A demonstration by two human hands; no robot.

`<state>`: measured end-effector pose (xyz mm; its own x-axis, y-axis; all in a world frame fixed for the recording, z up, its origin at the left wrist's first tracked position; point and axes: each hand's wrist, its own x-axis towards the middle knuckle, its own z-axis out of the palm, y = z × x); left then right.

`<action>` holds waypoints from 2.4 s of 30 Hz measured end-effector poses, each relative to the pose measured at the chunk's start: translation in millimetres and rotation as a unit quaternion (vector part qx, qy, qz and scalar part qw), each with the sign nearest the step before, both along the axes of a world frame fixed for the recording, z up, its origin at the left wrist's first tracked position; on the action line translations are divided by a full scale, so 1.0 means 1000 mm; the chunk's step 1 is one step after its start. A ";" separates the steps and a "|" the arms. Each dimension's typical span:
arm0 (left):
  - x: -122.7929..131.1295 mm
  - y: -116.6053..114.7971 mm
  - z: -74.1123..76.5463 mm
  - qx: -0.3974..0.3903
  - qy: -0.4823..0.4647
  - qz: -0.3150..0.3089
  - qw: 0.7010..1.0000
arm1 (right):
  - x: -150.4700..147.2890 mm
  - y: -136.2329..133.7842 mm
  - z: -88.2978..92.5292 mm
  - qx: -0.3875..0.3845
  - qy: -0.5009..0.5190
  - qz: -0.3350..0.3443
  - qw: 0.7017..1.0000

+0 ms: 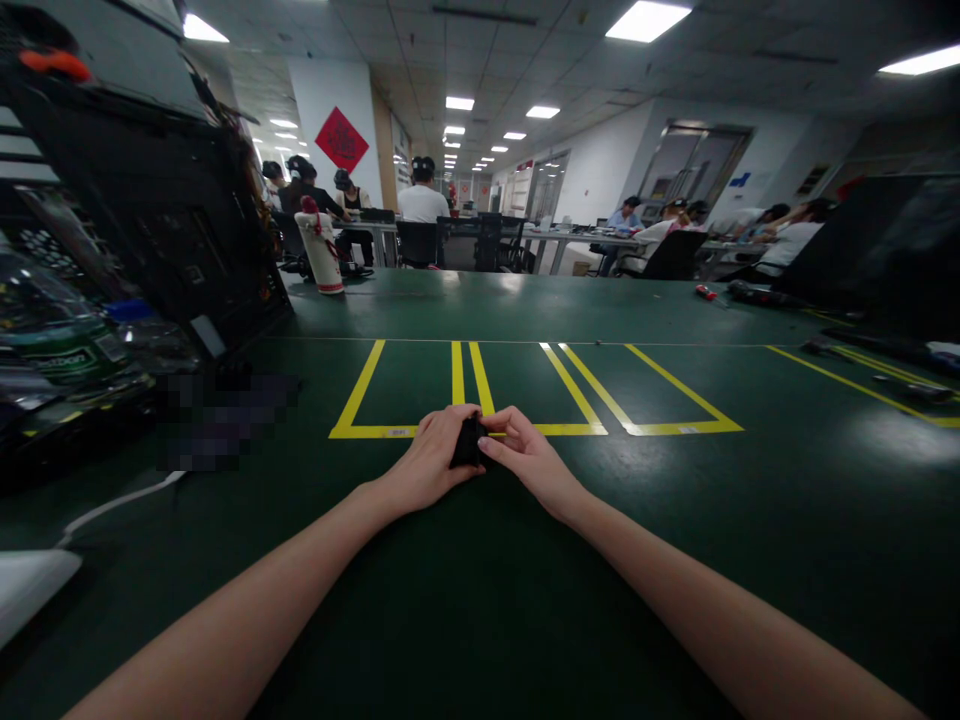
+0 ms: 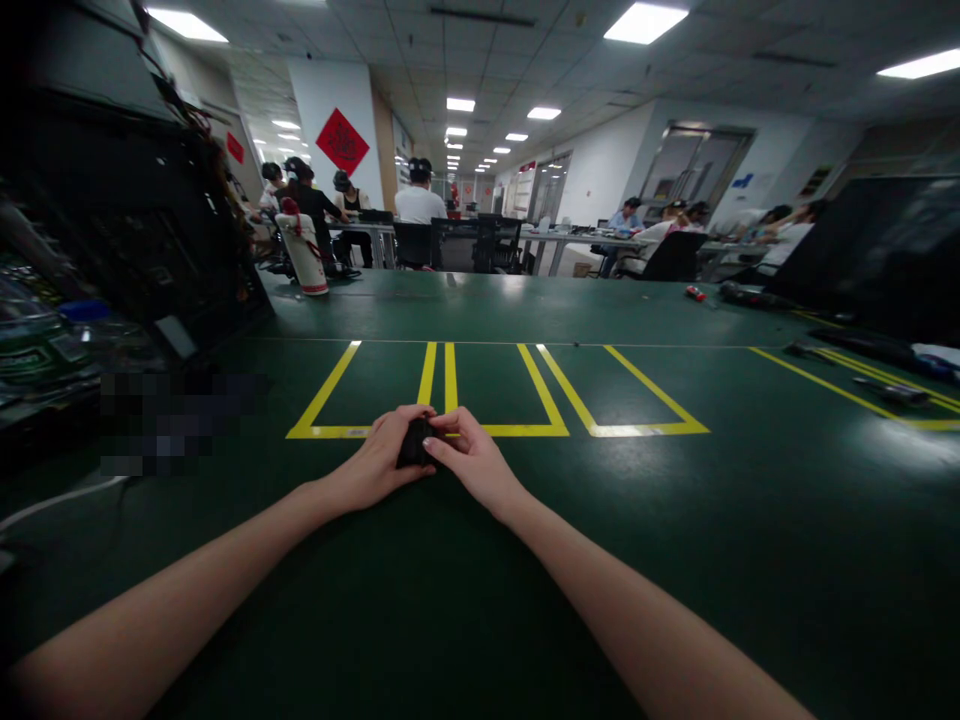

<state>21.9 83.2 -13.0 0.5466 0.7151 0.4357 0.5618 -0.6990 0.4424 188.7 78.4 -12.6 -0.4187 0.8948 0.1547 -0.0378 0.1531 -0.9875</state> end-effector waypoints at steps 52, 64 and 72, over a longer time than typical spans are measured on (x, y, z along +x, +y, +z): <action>0.000 -0.001 0.002 0.000 0.002 0.005 1.000 | 0.002 0.004 -0.001 -0.002 -0.018 0.002 1.000; 0.000 -0.002 0.003 -0.009 0.003 0.005 1.000 | 0.001 0.003 -0.001 -0.001 -0.009 -0.010 1.000; -0.001 -0.005 0.007 -0.029 0.002 0.008 1.000 | 0.003 0.001 0.003 -0.026 0.014 0.025 0.999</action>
<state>21.0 78.3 -6.0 0.5368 0.7475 0.3912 0.5741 -0.6634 0.4800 191.8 79.5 -9.7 -0.4588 0.8801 0.1219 -0.0725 0.0996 -0.9924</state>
